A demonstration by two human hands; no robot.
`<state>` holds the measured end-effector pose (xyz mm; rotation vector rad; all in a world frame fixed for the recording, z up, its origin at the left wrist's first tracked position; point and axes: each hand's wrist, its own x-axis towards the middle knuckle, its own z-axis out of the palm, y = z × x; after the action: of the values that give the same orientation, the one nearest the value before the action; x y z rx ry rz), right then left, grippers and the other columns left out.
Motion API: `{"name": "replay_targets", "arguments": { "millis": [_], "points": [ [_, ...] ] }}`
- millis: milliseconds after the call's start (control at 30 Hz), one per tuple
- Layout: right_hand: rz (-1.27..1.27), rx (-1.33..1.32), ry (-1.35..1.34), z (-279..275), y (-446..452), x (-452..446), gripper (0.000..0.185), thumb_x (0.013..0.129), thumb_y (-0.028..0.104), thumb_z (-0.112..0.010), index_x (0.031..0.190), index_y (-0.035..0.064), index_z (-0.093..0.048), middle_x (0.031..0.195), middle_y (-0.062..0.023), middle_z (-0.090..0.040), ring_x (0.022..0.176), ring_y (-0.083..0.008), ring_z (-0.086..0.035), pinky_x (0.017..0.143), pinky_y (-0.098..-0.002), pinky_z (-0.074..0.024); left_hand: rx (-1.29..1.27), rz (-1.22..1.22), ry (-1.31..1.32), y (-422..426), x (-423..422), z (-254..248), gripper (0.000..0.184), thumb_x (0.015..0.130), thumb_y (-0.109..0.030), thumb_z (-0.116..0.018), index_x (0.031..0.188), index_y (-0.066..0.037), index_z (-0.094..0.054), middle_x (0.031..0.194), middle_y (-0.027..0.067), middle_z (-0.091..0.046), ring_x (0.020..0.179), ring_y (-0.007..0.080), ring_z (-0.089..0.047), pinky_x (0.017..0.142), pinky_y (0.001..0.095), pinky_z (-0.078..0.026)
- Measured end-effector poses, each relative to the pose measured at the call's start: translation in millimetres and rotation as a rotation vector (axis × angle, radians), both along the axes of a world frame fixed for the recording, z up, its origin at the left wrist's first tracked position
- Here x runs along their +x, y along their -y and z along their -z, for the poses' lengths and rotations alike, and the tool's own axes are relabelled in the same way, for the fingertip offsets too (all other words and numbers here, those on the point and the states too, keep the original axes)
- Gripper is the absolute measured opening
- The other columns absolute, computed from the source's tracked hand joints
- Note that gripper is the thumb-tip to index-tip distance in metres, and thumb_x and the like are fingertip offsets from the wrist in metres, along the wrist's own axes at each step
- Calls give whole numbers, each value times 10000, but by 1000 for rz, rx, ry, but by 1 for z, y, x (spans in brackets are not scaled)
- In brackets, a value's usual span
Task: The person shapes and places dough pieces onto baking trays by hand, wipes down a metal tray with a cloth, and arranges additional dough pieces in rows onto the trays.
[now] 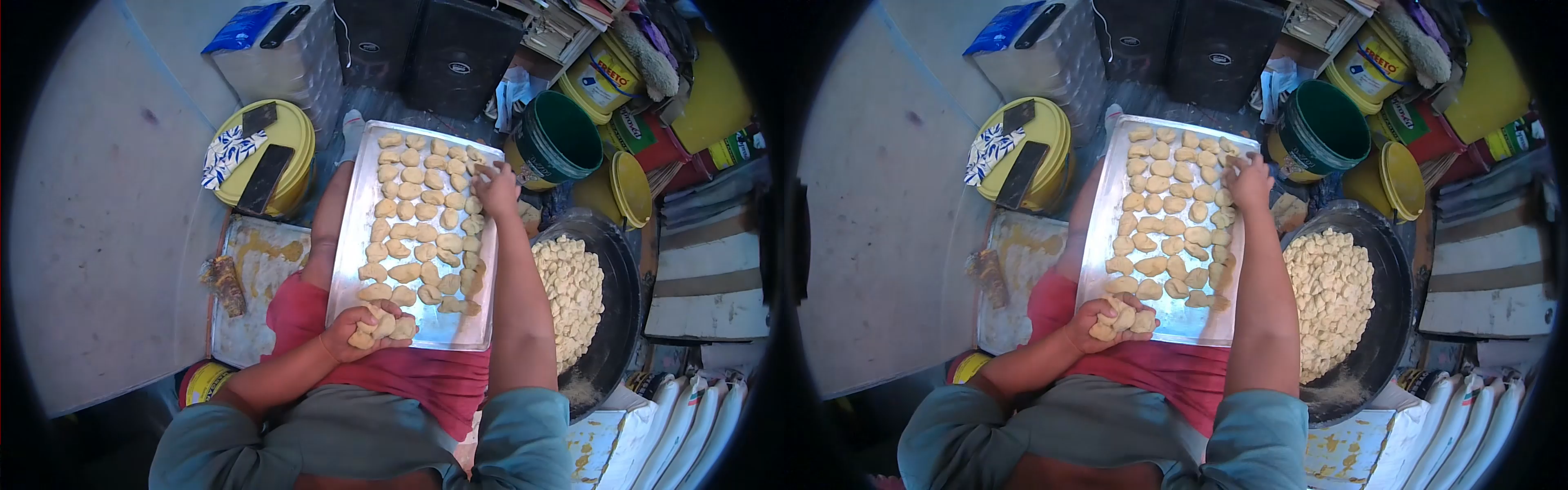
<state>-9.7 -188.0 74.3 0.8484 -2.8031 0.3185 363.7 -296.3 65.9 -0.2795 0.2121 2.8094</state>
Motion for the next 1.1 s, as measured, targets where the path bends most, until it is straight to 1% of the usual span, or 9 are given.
{"name": "replay_targets", "arguments": {
  "millis": [133, 200, 233, 300, 533, 667, 733, 933, 1100],
  "points": [
    [-177, -614, 299, -46, -3, 49, 329, 848, 197, -729, 1155, 89, -678, 1186, -127, -588, 1008, -266, -589, 860, -339, -487, 49, -99, -10, 5, 3, -6, 474, 787, -127, -525, 1242, 2, -559, 1330, 217, -532, 1301, 385, -476, 1112, 570, -353],
    [-296, -561, 855, -76, -17, 125, 322, 838, 137, -742, 1144, 65, -670, 1148, -113, -593, 971, -237, -580, 850, -324, -480, 63, -125, 12, 8, 5, -10, 552, 782, -121, -522, 1321, -2, -521, 1378, 207, -500, 1310, 380, -467, 1126, 569, -335],
    [-563, -505, 877, -74, -25, 164, 329, 823, 111, -756, 1134, 57, -665, 1092, -104, -610, 947, -231, -604, 828, -325, -493, 34, -129, 25, 9, 5, -15, 579, 779, -132, -519, 1343, -4, -500, 1378, 205, -499, 1310, 379, -467, 1125, 567, -336],
    [-832, -310, 727, -72, -30, 227, 293, 828, 78, -747, 1109, 50, -669, 1055, -86, -622, 921, -208, -625, 801, -320, -505, -28, -137, 50, 9, 6, -24, 633, 774, -153, -514, 1387, -8, -459, 1379, 202, -497, 1309, 377, -466, 1123, 564, -337],
    [-208, -807, 907, -35, -37, 288, 163, 785, 9, -723, 932, 25, -655, 903, -111, -657, 917, -293, -640, 787, -379, -513, -170, -125, 112, 26, 48, -11, 522, 810, -102, -515, 1324, -13, -507, 1311, 187, -544, 1228, 364, -546, 1049, 537, -445],
    [-550, -382, 465, -13, -27, 291, 181, 786, 45, -677, 962, 83, -682, 909, -96, -666, 895, -314, -617, 797, -427, -458, -304, -223, 182, 34, 64, -9, 466, 824, -109, -521, 1280, -18, -543, 1246, 191, -579, 1191, 400, -564, 997, 534, -485],
    [-521, -424, 418, -9, -30, 294, 210, 791, 62, -681, 999, 91, -686, 914, -97, -662, 895, -307, -614, 801, -415, -457, -400, -268, 234, 36, 66, -12, 459, 827, -103, -518, 1279, -26, -538, 1217, 179, -591, 1150, 381, -589, 962, 509, -518],
    [-559, -313, 425, -18, -15, 315, 298, 803, 107, -674, 1101, 108, -686, 1034, -99, -641, 939, -285, -598, 817, -399, -450, -553, -325, 211, 38, 69, -3, 387, 965, -284, -498, 1271, -48, -524, 1099, 116, -633, 961, 263, -648, 639, 348, -533],
    [-604, -287, 415, -3, -12, 306, 331, 801, 94, -667, 1127, 135, -702, 1054, -90, -615, 978, -286, -588, 823, -414, -456, -424, -340, 186, 34, 65, -20, 477, 1033, -462, -378, 1270, -77, -530, 1052, 91, -648, 912, 226, -654, 588, 306, -487]
  ]
}}
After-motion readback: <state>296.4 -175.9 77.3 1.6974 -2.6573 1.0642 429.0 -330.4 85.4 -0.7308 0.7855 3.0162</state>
